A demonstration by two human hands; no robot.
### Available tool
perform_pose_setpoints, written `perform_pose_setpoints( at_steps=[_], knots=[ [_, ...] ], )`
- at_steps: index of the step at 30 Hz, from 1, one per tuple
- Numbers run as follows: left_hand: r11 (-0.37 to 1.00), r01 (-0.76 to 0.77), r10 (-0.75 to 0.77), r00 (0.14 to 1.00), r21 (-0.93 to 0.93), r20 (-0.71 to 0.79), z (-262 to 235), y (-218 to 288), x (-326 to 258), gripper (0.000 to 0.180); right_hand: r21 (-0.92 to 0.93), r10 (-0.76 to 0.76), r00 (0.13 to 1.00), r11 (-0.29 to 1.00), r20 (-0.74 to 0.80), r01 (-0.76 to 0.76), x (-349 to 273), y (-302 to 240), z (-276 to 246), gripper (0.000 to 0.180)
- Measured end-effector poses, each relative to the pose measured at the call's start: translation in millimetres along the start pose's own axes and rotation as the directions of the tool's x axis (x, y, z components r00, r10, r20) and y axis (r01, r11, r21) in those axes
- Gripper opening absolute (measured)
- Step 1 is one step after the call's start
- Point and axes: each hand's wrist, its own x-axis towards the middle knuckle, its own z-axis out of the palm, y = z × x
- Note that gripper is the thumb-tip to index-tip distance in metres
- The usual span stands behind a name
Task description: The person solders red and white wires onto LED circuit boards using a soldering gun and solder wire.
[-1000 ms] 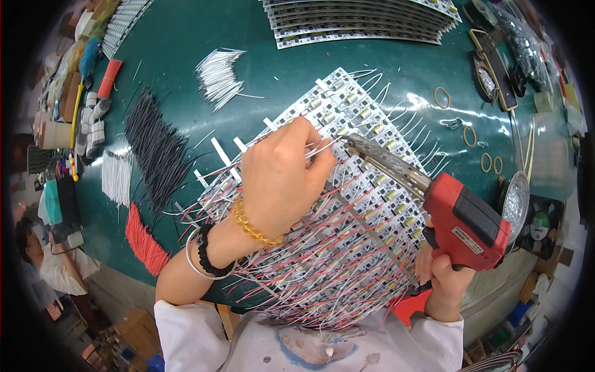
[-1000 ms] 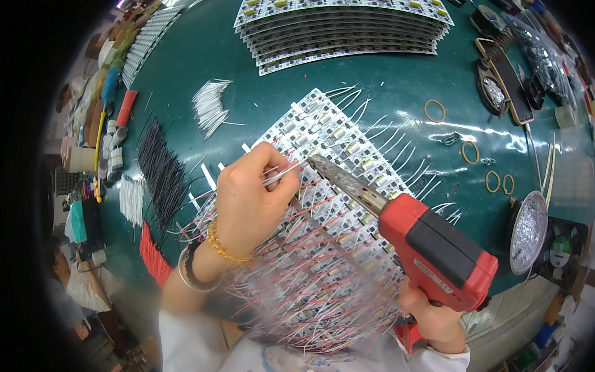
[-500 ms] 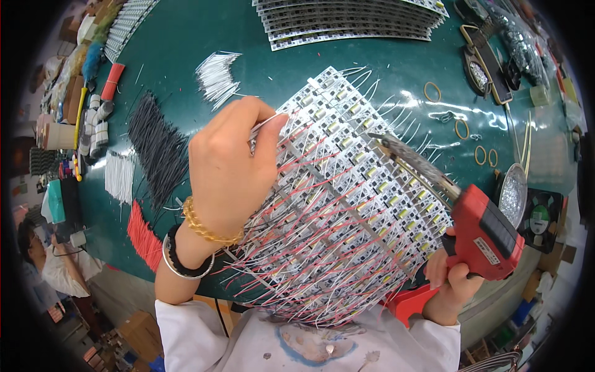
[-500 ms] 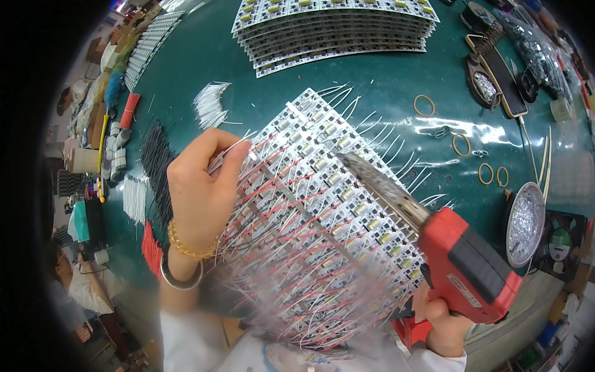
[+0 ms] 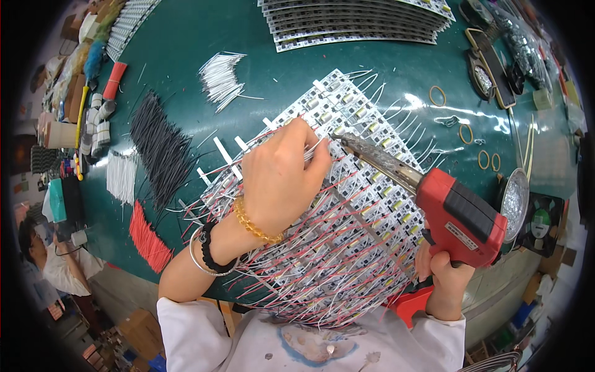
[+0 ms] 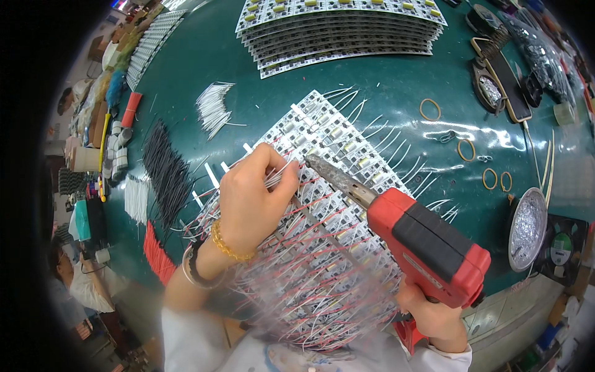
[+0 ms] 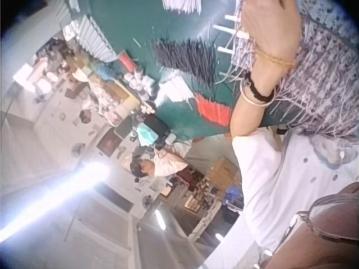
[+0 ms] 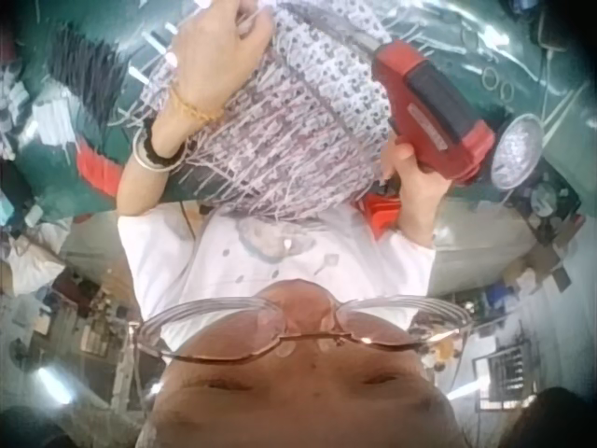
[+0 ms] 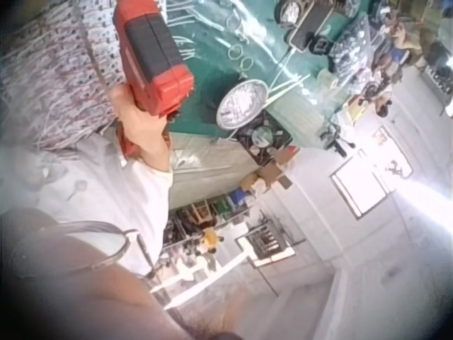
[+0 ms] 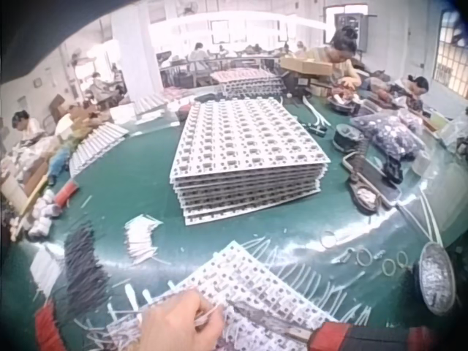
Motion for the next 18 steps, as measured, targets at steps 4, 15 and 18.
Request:
perform_pose_setpoints(
  at_steps=[4, 15, 18],
  knots=[
    [1.000, -0.020, 0.020, 1.000, 0.001, -0.006, -0.1, 1.0, 1.6, 0.018, 0.036, 0.025, 0.999, 0.999, -0.041, -0.024, 1.5, 6.2, 1.2, 0.026],
    [0.998, 0.030, -0.030, 1.000, -0.053, 0.008, 0.1, 1.5, 3.2, 0.018, -0.041, 0.011, 0.999, 0.999, -0.032, -0.012, 3.2, 8.5, -0.7, 0.028],
    [0.998, 0.040, -0.039, 0.999, -0.050, 0.009, -0.7, 1.5, 2.4, 0.019, -0.039, -0.025, 0.999, 0.999, -0.021, 0.025, 2.7, 10.5, -2.1, 0.028]
  ],
)
